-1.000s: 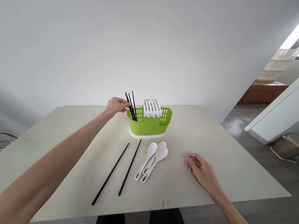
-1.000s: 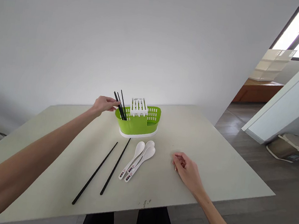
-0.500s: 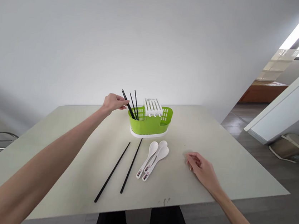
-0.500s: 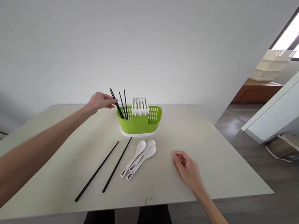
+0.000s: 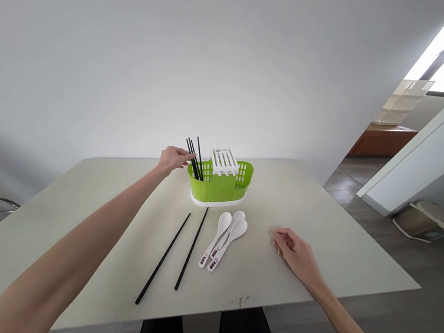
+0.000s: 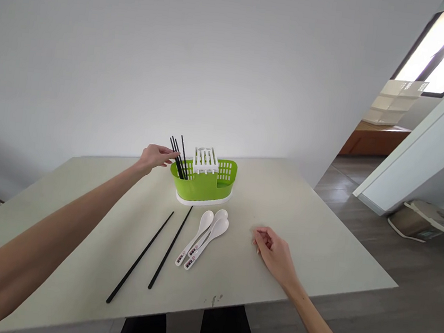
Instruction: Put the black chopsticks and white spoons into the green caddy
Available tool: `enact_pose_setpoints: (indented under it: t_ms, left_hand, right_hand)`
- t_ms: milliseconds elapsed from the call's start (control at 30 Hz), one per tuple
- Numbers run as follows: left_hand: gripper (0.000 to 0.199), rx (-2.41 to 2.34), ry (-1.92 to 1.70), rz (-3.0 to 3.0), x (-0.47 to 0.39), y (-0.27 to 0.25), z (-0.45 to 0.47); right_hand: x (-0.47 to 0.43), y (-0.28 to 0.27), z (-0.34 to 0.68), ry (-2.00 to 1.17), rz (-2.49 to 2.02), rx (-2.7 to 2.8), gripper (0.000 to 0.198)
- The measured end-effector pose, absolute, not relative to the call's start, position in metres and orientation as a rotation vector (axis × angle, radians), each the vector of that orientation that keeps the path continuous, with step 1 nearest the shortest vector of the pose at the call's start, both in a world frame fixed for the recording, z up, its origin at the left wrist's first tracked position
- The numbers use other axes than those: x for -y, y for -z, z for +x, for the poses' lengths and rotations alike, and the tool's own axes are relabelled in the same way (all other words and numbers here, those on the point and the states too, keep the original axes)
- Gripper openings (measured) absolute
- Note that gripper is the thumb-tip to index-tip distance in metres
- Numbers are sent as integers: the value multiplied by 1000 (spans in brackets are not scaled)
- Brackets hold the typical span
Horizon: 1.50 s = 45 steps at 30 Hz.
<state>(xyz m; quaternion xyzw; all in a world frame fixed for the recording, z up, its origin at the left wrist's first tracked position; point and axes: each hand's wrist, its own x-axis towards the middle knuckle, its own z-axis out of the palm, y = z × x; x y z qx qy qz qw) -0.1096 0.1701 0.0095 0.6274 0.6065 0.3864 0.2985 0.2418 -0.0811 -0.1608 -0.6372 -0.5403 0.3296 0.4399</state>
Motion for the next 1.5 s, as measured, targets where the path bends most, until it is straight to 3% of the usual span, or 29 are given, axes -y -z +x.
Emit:
enact_pose_setpoints:
  t_ms: [300,567,733,967,1167,1500]
  left_hand:
    - [35,-1815,-1037,1840,-134,9,-139]
    - [42,-1783,3,2220,-19,60,-153]
    - [27,-1705,538,2434,22,60,-143]
    - [27,-1690,447,2452,9,60,-122]
    - [42,-1698,306,2496,7,70,-94]
    - [23,-1677,538,2544,9,49,-97]
  right_hand:
    - [81,164,243,-809,-1578,1345,51]
    - [82,163,244,-768,-1595,1376,51]
    - [83,160,243,-752,-1592,1375,53]
    - [82,165,245,-755,-1589,1374,49]
    - [82,167,247,-751,-1586,1380,50]
    - [82,167,247,-744,-1578,1378,52]
